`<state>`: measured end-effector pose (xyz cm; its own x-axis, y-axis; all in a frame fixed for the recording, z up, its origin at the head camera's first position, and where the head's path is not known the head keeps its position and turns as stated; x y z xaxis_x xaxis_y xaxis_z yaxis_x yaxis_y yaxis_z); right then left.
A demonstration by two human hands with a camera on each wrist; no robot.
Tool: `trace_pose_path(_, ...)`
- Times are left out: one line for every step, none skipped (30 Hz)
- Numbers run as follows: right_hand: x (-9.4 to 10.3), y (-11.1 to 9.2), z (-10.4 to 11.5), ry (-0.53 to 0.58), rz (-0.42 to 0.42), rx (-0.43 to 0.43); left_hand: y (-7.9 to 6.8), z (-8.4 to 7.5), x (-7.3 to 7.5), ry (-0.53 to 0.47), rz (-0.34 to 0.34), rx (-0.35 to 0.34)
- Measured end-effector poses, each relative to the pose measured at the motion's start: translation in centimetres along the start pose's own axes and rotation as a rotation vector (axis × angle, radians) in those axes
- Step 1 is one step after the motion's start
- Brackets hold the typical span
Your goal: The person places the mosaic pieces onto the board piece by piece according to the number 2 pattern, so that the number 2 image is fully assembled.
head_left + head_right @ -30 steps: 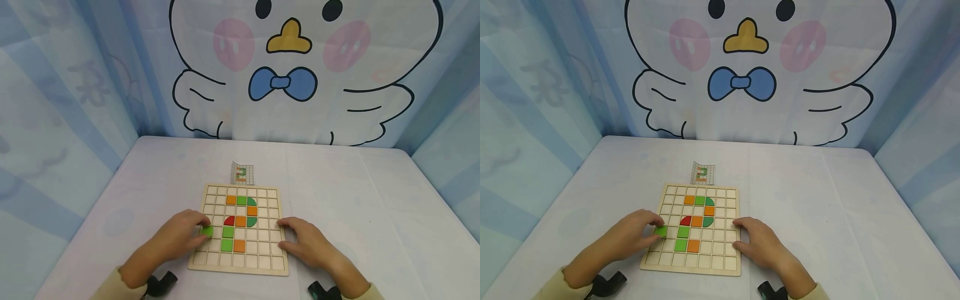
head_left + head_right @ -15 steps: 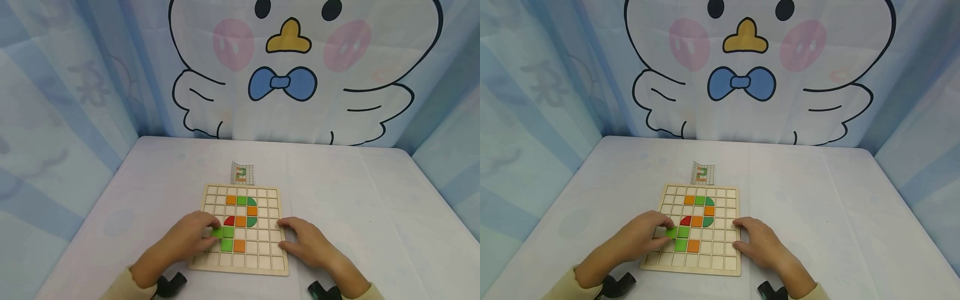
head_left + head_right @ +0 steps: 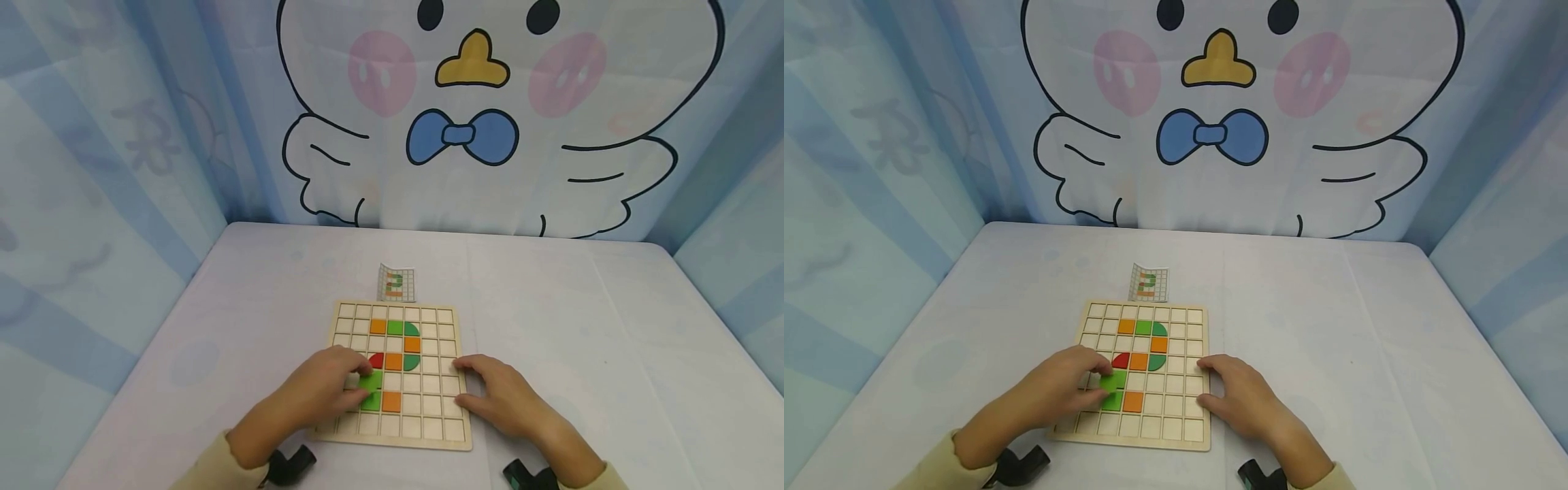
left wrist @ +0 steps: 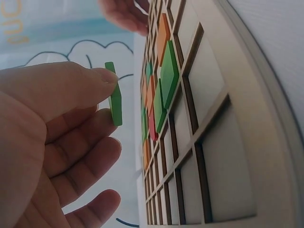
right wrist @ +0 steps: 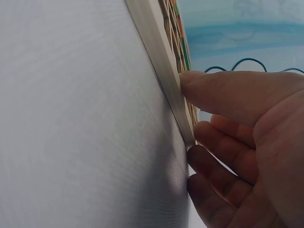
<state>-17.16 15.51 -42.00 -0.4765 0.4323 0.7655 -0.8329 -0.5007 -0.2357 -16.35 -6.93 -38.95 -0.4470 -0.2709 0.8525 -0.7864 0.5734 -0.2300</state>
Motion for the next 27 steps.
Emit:
trace_pose_path(0.0, 0.0, 0.0, -0.001, 0.000, -0.001, 0.1, -0.1, -0.1, 0.005, 0.003, -0.003)
trace_pose_path(0.0, 0.0, 0.0, -0.001, -0.001, -0.001, 0.1, -0.2, -0.1, 0.009, 0.003, -0.008)
trace_pose_path(0.1, -0.1, 0.0, -0.004, -0.003, 0.002, 0.2, -0.3, -0.1, 0.012, 0.004, -0.014)
trace_pose_path(0.1, -0.1, 0.1, -0.004, -0.004, 0.003, 0.3, -0.4, -0.2, 0.014, 0.004, -0.020)
trace_pose_path(0.1, -0.1, 0.1, -0.005, -0.006, 0.003, 0.3, -0.5, -0.2, 0.017, 0.003, -0.026)
trace_pose_path(0.1, -0.1, 0.1, -0.005, -0.007, 0.004, 0.4, -0.7, -0.2, 0.020, 0.001, -0.035)
trace_pose_path(0.1, -0.2, 0.1, -0.006, -0.006, 0.007, 0.4, -0.8, -0.2, 0.021, -0.001, -0.042)
trace_pose_path(0.1, -0.2, 0.1, -0.005, -0.006, 0.009, 0.5, -0.9, -0.2, 0.025, -0.004, -0.050)
trace_pose_path(0.1, -0.1, 0.1, -0.007, -0.004, 0.010, 0.5, -1.0, -0.3, 0.028, -0.006, -0.056)
trace_pose_path(0.0, -0.1, 0.1, -0.003, -0.003, 0.008, 0.6, -1.1, -0.3, 0.030, -0.008, -0.061)
trace_pose_path(0.0, -0.1, 0.1, -0.004, -0.002, 0.008, 0.6, -1.2, -0.3, 0.033, -0.012, -0.067)
trace_pose_path(0.0, -0.1, 0.1, -0.003, -0.002, 0.009, 0.7, -1.3, -0.3, 0.034, -0.016, -0.073)
trace_pose_path(0.0, 0.0, 0.1, -0.005, -0.002, 0.009, 0.7, -1.4, -0.3, 0.037, -0.018, -0.077)
trace_pose_path(0.0, 0.0, 0.1, -0.004, -0.002, 0.008, 0.7, -1.5, -0.3, 0.041, -0.022, -0.082)
trace_pose_path(0.0, 0.0, 0.1, -0.005, -0.003, 0.007, 0.7, -1.6, -0.3, 0.041, -0.024, -0.086)
trace_pose_path(0.0, 0.0, 0.1, -0.004, -0.004, 0.007, 0.8, -1.7, -0.4, 0.042, -0.028, -0.093)
trace_pose_path(0.0, 0.0, 0.1, -0.005, -0.004, 0.007, 0.8, -1.9, -0.4, 0.045, -0.033, -0.099)
trace_pose_path(0.0, 0.0, 0.1, -0.005, -0.004, 0.007, 0.8, -2.0, -0.4, 0.047, -0.035, -0.102)
trace_pose_path(0.0, 0.0, 0.1, -0.005, -0.004, 0.006, 0.8, -2.1, -0.4, 0.050, -0.039, -0.107)
trace_pose_path(0.0, 0.0, 0.1, -0.003, -0.004, 0.005, 0.8, -2.2, -0.4, 0.050, -0.040, -0.112)
trace_pose_path(0.0, 0.0, 0.1, -0.002, -0.003, 0.002, 0.8, -2.3, -0.4, 0.051, -0.041, -0.116)
trace_pose_path(0.0, -0.1, 0.1, 0.000, -0.003, 0.001, 0.8, -2.4, -0.5, 0.052, -0.042, -0.122)
trace_pose_path(0.1, -0.1, 0.1, -0.002, -0.004, 0.003, 0.9, -2.5, -0.5, 0.052, -0.040, -0.125)
trace_pose_path(0.1, -0.1, 0.1, -0.001, -0.004, 0.001, 0.9, -2.5, -0.6, 0.049, -0.035, -0.126)
trace_pose_path(0.1, -0.1, 0.1, -0.003, -0.005, 0.004, 1.0, -2.6, -0.6, 0.046, -0.031, -0.130)
trace_pose_path(0.1, -0.1, 0.1, -0.002, -0.006, 0.004, 1.0, -2.7, -0.7, 0.044, -0.029, -0.133)
trace_pose_path(0.1, -0.1, 0.1, -0.004, -0.006, 0.006, 1.1, -2.7, -0.7, 0.044, -0.027, -0.135)
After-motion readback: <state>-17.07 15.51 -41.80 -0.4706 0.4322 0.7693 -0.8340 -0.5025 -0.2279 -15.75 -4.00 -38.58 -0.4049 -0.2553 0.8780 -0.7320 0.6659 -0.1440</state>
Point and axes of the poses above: each hand's wrist, its own y-axis towards the middle knuckle, its own x-axis out of the back of the hand, z = x × y, the point moved 9 cm from there along y, towards the middle knuckle, and after that the axes turned 13 degrees about z, right-handed, at the moved point
